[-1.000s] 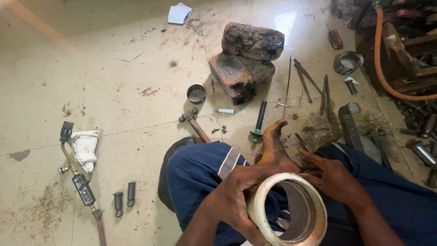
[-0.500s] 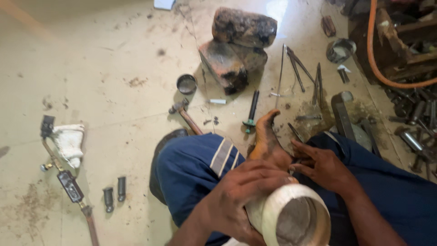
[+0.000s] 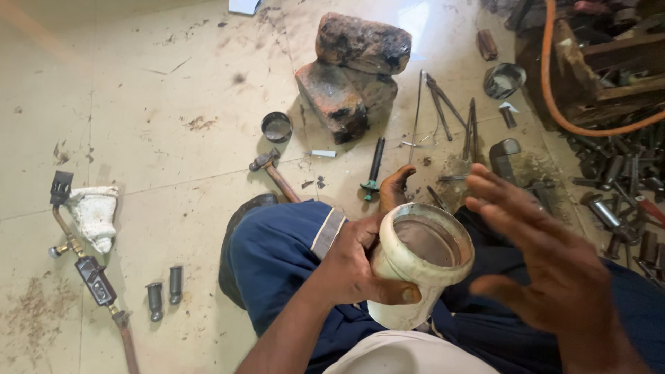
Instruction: The person sits on the floor and uses a hammer to shape a white metal ring on a metal rod. They repeatedly strike the ring, rotate it, and inspect its shape. The person also briefly fits the ring onto a cylindrical metal container to check the fit.
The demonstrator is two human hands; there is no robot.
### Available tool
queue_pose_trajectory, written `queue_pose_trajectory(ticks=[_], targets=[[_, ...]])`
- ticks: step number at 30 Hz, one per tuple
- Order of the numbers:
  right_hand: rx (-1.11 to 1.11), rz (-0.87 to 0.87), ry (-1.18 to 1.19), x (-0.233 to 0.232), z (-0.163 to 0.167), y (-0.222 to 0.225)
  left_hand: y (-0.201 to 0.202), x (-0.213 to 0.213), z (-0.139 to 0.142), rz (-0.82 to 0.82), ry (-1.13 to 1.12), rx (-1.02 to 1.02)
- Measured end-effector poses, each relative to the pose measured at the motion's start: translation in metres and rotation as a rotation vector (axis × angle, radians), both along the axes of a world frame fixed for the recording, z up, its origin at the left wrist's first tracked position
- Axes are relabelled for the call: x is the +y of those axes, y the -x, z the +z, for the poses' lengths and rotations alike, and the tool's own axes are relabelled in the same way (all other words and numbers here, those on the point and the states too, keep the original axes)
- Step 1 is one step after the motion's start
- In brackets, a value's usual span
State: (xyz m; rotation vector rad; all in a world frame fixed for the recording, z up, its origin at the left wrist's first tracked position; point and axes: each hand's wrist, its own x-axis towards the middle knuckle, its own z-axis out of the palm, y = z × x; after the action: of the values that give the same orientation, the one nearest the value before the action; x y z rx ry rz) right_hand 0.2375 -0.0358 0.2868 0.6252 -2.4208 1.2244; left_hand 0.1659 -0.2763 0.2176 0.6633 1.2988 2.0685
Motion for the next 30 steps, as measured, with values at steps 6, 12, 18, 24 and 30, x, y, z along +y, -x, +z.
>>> queue_pose_trajectory(ticks=[6,12,18,24,30], targets=[[-0.06,0.209,-0.12,-0.004,0.011,0.01,-0.011,0.011,-0.003,0.029,0.046,-0.067],[-0.207,0.232,-0.235,0.002,-0.001,0.01,-0.029,0.024,-0.012,0.062,-0.045,-0.257],[-0.237,0.267,-0.196,0.006,-0.016,0.004,-0.037,0.024,-0.023,0.042,-0.031,-0.34],[-0.297,0.28,-0.143,0.009,-0.022,0.002,-0.037,0.026,-0.027,0.026,-0.019,-0.315],[-0.318,0.32,-0.095,0.011,-0.024,0.001,-0.038,0.028,-0.029,0.027,-0.036,-0.325]])
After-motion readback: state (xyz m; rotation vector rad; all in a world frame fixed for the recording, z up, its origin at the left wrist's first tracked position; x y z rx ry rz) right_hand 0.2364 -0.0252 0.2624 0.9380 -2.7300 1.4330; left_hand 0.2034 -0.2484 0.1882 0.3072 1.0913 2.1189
